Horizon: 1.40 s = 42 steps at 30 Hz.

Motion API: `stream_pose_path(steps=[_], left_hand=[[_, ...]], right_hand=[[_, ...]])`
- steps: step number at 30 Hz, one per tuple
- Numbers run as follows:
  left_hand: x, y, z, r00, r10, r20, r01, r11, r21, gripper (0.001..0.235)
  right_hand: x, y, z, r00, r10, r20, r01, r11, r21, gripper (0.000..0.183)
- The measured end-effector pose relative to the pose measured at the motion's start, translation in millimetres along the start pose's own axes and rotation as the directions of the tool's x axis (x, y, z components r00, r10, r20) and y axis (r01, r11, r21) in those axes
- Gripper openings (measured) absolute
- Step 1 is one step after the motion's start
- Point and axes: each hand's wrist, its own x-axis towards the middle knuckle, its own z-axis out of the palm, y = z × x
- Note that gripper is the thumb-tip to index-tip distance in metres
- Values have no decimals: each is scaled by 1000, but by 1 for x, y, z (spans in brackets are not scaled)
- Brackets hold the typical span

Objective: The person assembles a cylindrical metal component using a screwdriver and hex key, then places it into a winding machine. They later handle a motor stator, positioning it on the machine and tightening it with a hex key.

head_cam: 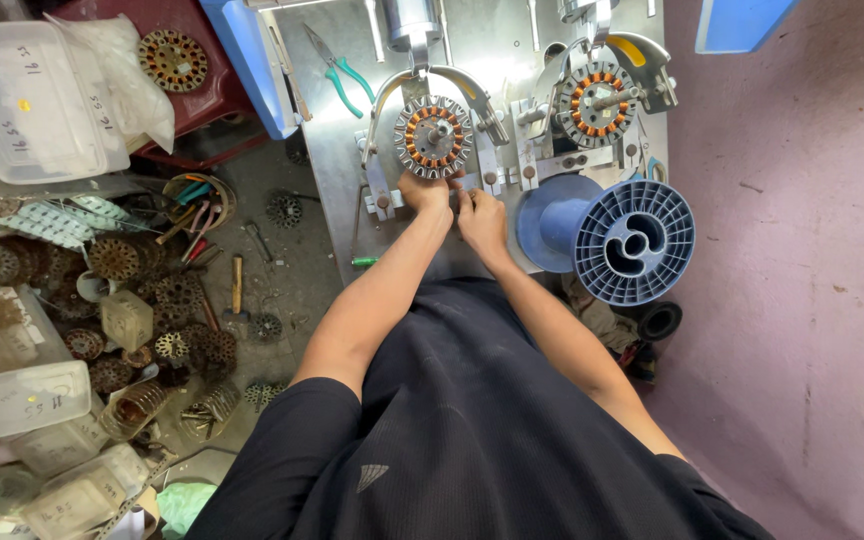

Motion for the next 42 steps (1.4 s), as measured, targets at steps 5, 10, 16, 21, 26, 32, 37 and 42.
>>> stream_pose_path(steps=[5,10,16,21,26,32,37,42], left_hand=[[-13,7,-23,964,169,206,-184,981,58,28],[-54,40,-59,712,638,292,-699,604,384,107],[-68,70,-41,596,696,400,-771,358,527,127],[-64,74,-38,590,691,417,-768,323,552,126],[-62,71,-40,554,718,421,-786,286,548,124],[-65,74,-38,573,709,411,-768,288,572,123],[-67,74,-37,553,725,411,-777,271,567,124],[-70,79,-37,585,697,415,-766,307,565,124]], right_hand=[[-30,-3,-27,991,65,119,-89,974,208,36],[-46,22,-56,937,61,345,-102,990,101,37],[-43,21,-57,966,40,255,108,835,-539,47],[-18,-9,-43,963,-261,64,269,928,-260,31],[47,-18,18,829,-541,-144,558,776,294,35],[118,-5,53,860,-508,39,448,790,418,39],[137,7,61,855,-511,89,451,816,361,40],[144,9,56,851,-508,135,442,830,339,41]])
